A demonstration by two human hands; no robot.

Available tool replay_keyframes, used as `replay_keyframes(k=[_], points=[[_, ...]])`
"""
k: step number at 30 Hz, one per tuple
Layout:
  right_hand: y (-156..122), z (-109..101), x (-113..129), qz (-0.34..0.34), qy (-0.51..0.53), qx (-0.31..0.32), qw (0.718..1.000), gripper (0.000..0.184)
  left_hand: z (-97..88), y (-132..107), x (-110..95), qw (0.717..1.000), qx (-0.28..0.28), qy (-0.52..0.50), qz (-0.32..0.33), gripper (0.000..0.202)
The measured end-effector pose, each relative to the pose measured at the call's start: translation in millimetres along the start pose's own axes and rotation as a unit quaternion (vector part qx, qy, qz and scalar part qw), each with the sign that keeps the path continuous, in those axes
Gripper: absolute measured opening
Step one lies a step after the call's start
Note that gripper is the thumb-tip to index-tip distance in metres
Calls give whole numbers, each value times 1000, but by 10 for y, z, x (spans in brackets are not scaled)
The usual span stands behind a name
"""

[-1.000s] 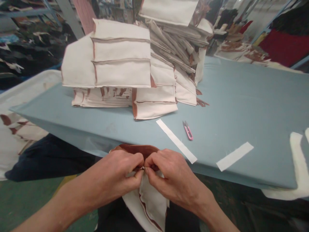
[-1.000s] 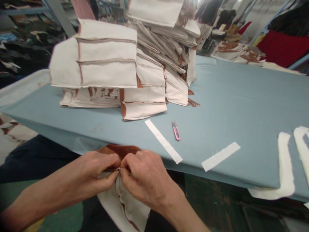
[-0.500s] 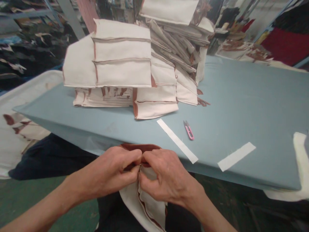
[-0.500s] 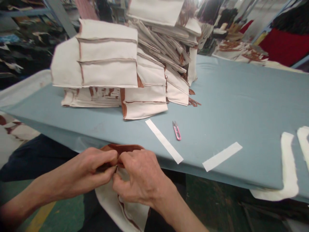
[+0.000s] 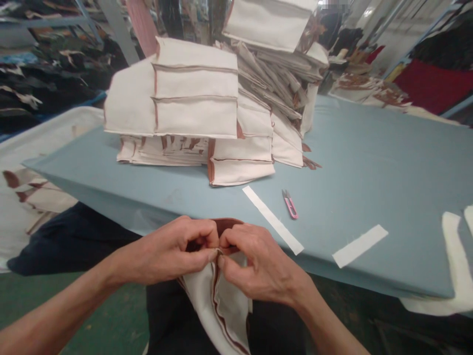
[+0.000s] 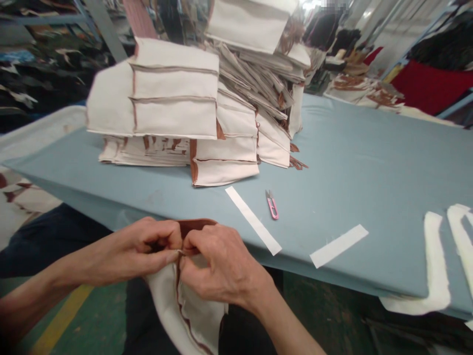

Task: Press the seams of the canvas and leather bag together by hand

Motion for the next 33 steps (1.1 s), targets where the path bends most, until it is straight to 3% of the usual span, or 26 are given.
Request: replay_keyframes(k=[3,7,10,15,20,24,28,33], points=[[33,-91,99,-19,-64,-13,998,16,-53,-14,-68,999,-20,34,24,16],[34,-178,159,-28,-84,-42,995,14,-86,-72,-188,985,-67,152,55,14],[17,-175,139,-9,-67,-42,997,15,-15,-110,-288,968,-75,220,89,16],[-13,-166,97,34,-61,-32,997,17,118,-235,-412,923,-95,311,204,24],[-36,-139,15,51,72,-29,996,12,217,-321,-306,903,-72,357,229,26],[-63,-35,-153,99,193,-3,976,8,259,-381,-347,875,-86,393,269,32],[-111,91,-320,154,297,31,942,4,253,-357,-297,883,-92,378,263,39],[-158,224,-434,193,375,63,904,6,339,-228,-170,889,-57,395,226,35]])
Point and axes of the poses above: each hand's wrist, its own y-axis towards the middle knuckle, its own z-axis out of the palm, x = y × z, the point moved 10 cm from there along y, towards the middle knuckle
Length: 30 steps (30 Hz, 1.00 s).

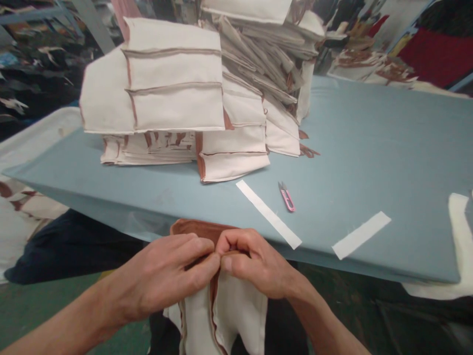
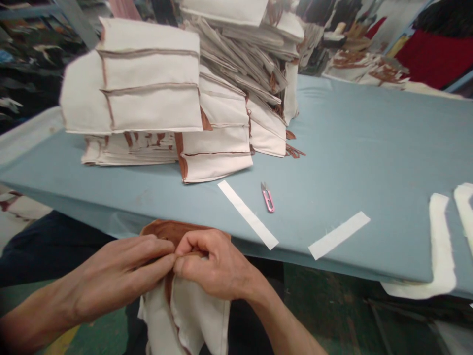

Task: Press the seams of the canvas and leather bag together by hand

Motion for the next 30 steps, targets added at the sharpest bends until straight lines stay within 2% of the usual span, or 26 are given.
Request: replay_keyframes(k=[3,6,8,12,14,16,18,20,23,26,30], points=[[-15,-34,-13,-2,0,-23,1000,4,-79,77,9,997,-43,-56,-32,29],[-70,-57,109,-53,-37,-49,997,5,-169,119,131,973,-81,-168,-135,26],[-115,-79,197,-83,-72,-70,991,7,-169,141,160,960,-63,-209,-177,24],[-173,-78,300,-110,-124,-91,982,11,-147,162,186,950,9,-238,-203,11],[-196,-60,343,-129,-135,-94,978,12,-93,144,203,947,54,-245,-198,17],[-210,-38,350,-139,-127,-92,978,11,-74,146,173,956,65,-241,-153,25],[-206,-24,306,-136,-95,-85,983,11,-94,164,121,971,35,-221,-87,28],[-181,-17,225,-125,-36,-73,989,10,-85,169,132,976,-7,-211,-59,30],[-139,-26,121,-116,4,-68,991,10,45,159,284,956,-28,-273,-108,37],[-132,-25,111,-122,-40,-73,989,11,131,137,376,932,-18,-329,-151,39],[-180,4,226,-146,-104,-82,980,12,1,156,288,945,1,-303,-124,40]])
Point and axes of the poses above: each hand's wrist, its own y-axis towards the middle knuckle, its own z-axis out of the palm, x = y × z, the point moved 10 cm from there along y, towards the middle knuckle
